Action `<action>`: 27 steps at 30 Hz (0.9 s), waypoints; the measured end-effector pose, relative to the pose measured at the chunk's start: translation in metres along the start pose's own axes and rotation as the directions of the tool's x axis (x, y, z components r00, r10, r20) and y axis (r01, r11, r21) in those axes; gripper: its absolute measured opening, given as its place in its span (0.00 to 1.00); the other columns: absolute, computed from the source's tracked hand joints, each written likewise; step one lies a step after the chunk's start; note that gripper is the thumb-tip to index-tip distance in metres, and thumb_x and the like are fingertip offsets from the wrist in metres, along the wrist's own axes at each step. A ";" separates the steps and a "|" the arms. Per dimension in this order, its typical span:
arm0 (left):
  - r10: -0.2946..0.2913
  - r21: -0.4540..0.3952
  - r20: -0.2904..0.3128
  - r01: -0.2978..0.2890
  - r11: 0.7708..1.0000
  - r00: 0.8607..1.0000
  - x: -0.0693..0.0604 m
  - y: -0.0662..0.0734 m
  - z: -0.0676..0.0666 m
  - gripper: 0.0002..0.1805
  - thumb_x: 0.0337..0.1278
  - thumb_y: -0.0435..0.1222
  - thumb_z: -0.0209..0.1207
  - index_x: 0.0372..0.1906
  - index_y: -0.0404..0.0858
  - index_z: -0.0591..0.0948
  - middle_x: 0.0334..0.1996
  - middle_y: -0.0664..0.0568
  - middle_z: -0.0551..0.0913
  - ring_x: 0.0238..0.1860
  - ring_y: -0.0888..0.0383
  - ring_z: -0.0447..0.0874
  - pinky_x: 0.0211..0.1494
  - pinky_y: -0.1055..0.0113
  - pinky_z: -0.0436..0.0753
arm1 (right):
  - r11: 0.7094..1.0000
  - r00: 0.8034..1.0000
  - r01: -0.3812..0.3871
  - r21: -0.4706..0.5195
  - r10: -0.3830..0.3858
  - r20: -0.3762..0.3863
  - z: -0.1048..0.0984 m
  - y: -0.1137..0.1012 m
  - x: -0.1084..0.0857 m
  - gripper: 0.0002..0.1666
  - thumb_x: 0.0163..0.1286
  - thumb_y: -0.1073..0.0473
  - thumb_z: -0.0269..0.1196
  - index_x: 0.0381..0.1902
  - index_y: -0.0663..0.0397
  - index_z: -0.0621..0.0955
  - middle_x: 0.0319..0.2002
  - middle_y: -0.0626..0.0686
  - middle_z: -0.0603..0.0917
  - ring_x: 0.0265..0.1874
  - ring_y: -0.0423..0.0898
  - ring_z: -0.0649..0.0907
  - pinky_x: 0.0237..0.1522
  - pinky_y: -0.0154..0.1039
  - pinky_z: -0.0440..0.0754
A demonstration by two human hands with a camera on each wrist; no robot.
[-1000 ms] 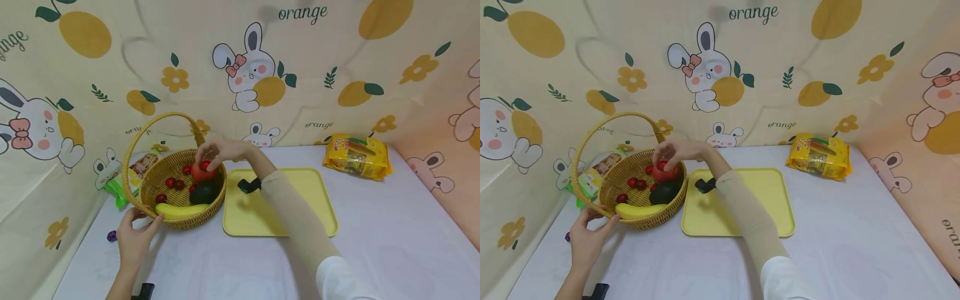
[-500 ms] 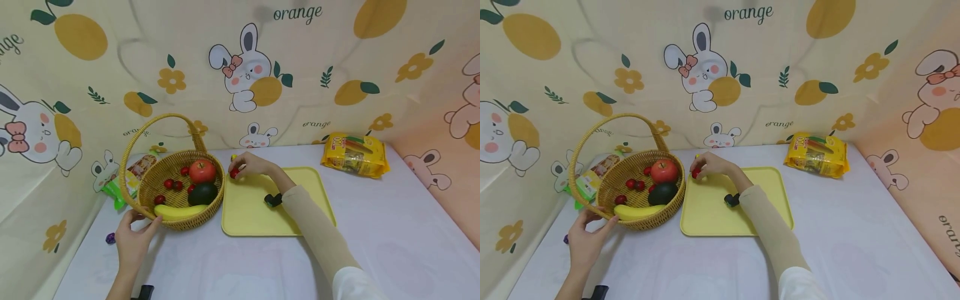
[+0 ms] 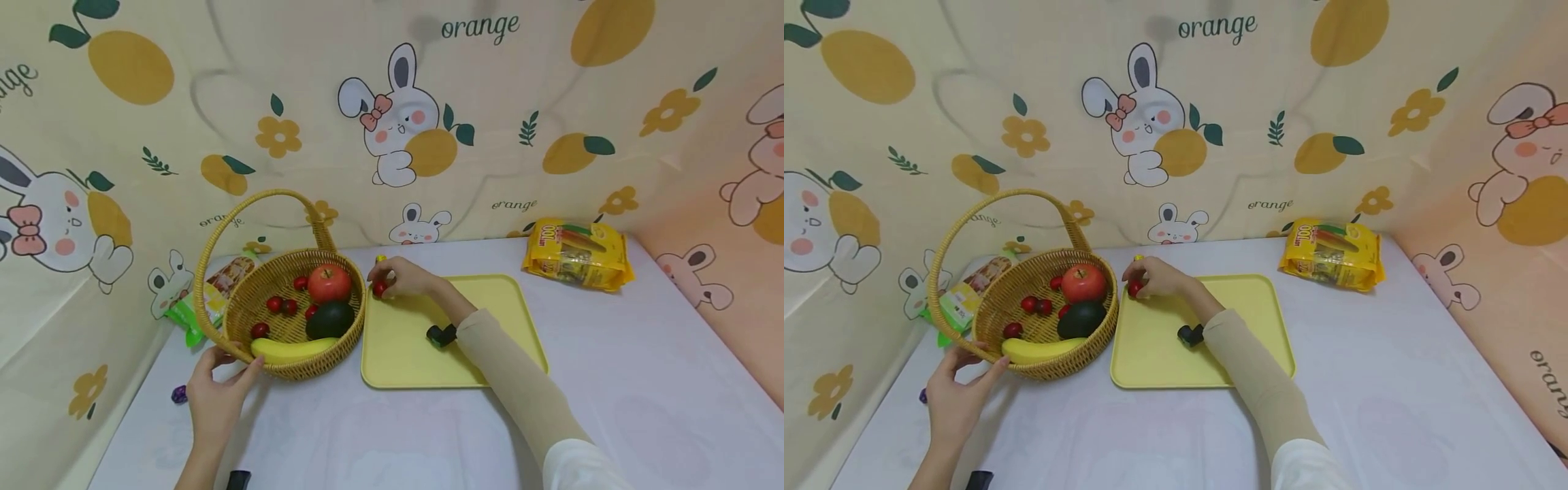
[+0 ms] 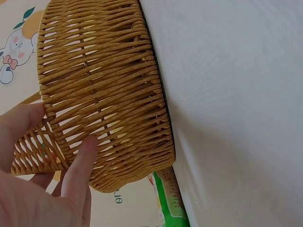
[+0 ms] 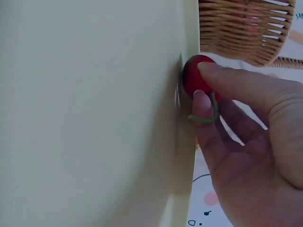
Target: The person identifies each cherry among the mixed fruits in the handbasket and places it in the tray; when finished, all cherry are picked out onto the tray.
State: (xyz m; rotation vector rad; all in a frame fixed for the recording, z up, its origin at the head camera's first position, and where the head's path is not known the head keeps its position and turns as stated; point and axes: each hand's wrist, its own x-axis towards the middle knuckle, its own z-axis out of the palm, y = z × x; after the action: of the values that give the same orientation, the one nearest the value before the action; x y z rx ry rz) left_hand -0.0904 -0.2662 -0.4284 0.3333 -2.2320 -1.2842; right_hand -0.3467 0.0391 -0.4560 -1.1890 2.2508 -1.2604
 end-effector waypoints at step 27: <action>0.019 0.005 -0.028 -0.018 1.000 0.999 0.000 -0.001 0.001 0.20 0.46 0.28 0.75 0.45 0.29 0.80 0.37 0.56 0.77 0.33 0.71 0.80 0.32 0.83 0.84 | 0.997 0.922 -0.064 0.049 0.040 0.386 0.071 -0.162 0.135 0.27 0.71 0.59 0.61 0.66 0.60 0.75 0.62 0.55 0.78 0.53 0.39 0.79 0.55 0.34 0.82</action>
State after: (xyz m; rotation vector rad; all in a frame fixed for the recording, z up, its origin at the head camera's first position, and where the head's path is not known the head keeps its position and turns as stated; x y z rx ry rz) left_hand -0.0913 -0.2660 -0.4301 0.3298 -2.2099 -1.2573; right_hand -0.3028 -0.1500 -0.3477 -1.2220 1.9296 -0.9664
